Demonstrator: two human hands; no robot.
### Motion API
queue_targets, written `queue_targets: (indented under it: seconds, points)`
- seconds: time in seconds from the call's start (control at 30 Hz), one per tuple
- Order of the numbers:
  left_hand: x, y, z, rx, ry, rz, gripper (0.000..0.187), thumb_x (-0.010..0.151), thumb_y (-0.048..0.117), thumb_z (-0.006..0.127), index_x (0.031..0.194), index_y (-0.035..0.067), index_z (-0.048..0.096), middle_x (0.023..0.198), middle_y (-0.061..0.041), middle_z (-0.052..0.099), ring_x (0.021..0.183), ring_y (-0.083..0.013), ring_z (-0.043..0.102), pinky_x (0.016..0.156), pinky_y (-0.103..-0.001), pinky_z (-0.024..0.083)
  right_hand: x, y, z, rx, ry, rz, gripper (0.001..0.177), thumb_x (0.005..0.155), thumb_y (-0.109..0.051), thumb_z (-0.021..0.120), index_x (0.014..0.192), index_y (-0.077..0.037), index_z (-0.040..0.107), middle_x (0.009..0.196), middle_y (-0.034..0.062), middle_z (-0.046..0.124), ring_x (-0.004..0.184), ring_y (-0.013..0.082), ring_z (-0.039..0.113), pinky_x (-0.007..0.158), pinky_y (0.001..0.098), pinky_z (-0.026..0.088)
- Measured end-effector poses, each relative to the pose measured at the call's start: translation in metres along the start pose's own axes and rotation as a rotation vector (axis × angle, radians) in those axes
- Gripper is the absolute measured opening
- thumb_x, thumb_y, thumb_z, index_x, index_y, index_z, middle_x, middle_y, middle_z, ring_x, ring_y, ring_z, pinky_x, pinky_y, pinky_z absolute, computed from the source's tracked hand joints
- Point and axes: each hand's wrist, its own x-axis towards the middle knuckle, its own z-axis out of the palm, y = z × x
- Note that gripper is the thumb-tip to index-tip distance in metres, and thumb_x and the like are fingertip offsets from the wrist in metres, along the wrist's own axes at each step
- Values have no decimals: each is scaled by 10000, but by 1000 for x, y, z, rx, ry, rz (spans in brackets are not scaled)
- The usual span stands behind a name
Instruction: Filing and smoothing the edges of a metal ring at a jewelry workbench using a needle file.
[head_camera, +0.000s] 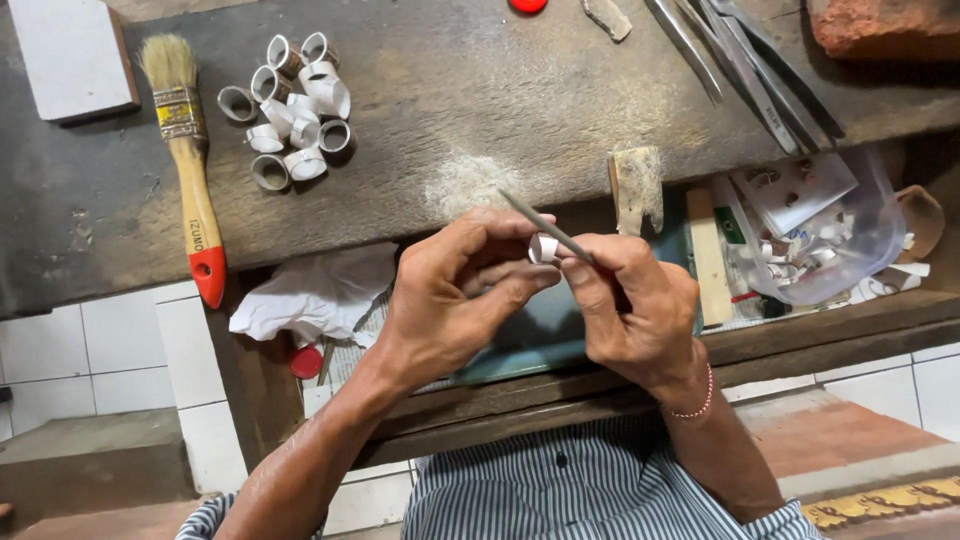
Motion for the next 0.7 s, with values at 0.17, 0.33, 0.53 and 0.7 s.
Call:
queue_targets:
  seconds: [0.17, 0.33, 0.53, 0.7]
  points:
    - [-1, 13, 8, 75, 77, -94, 356, 889, 37, 775, 1211, -2, 628, 1156, -105, 684, 1091, -168, 720, 986, -267, 647, 7, -1, -1, -70, 31, -10, 175, 1072, -79, 586, 1198, 4, 675, 1121, 117, 741, 824, 190, 742, 682, 273, 564]
    - [0, 13, 7, 70, 96, -34, 346, 915, -7, 759, 1234, 21, 630, 1175, -82, 640, 1096, -154, 698, 1009, -264, 643, 13, 5, 2, -193, -20, -149, 227, 1082, -91, 569, 1236, 57, 645, 1171, 176, 741, 899, 278, 768, 739, 331, 606]
    - [2, 12, 2, 75, 183, -79, 359, 919, -4, 767, 1250, 45, 638, 1180, -66, 659, 1072, -113, 674, 966, -227, 646, 9, 4, 2, -234, -70, -131, 258, 1086, -90, 555, 1277, 64, 634, 1212, 149, 743, 825, 264, 755, 716, 342, 572]
    - [8, 16, -2, 47, 156, -122, 360, 902, -23, 754, 1244, -35, 643, 1250, -154, 701, 1072, -159, 726, 1000, -231, 616, 11, 3, 0, -279, -94, -91, 255, 1077, -81, 585, 1273, 65, 656, 1197, 141, 756, 762, 219, 733, 663, 325, 545]
